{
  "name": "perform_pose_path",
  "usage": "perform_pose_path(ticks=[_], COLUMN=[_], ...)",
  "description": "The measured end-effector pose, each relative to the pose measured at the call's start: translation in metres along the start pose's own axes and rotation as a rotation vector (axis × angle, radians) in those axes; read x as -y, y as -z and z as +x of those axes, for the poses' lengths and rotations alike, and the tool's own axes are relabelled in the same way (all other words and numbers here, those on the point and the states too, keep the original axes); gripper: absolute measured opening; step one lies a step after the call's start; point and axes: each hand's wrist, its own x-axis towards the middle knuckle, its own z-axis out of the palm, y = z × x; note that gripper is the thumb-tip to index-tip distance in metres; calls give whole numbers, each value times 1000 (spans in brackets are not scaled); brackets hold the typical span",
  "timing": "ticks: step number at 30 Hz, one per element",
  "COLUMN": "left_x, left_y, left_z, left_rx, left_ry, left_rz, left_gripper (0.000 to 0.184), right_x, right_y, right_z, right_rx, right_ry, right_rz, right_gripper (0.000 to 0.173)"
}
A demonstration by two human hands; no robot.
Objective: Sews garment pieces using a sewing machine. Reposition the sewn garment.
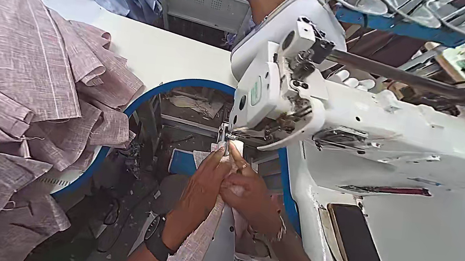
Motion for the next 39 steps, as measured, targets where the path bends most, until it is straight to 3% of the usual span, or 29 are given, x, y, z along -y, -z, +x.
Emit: perform_pose_path(ticks=[2,6,13,18,21,22,24,26,27,29,31,32,34,35,39], left_x=[-1,1,4,10,10,2,-22,-48,-58,-61,-51,-50,-35,-27,-33], left_y=[1,-8,-11,-11,-6,4,38,65,65,45,24,16,17,14,4], left_z=[-3,-3,2,12,18,12,-7,-34,-51,-78,-80,-85,-78,-67,-76], left_rx=[-8,-69,-100,-86,-80,-33,232,443,406,109,-92,-117,-147,-186,-189], left_ry=[6,-7,-19,9,18,99,389,554,512,269,51,-3,-45,-38,76], left_rz=[-15,-15,12,-43,-38,-55,-178,-192,-137,9,67,58,41,19,-18], left_gripper=[23,23,25,27,22,24,38,41,31,19,20,19,24,27,28], right_x=[4,-1,-3,8,19,27,45,45,38,35,61,79,107,113,150], right_y=[-3,3,-6,-28,-27,-20,4,28,40,50,29,11,-16,-10,12], right_z=[-11,1,-6,-9,-10,-20,-52,-95,-112,-121,-108,-113,-108,-95,-72], right_rx=[-51,-25,-120,-363,-404,-362,-260,-126,-35,124,193,235,338,362,468], right_ry=[-17,-97,-11,92,176,145,44,-37,-66,11,188,152,-140,-226,-241], right_rz=[-28,196,115,-387,-705,-780,-865,-813,-721,-557,-634,-720,-796,-809,-932], right_gripper=[12,12,13,15,18,20,22,25,26,25,19,16,17,21,31])
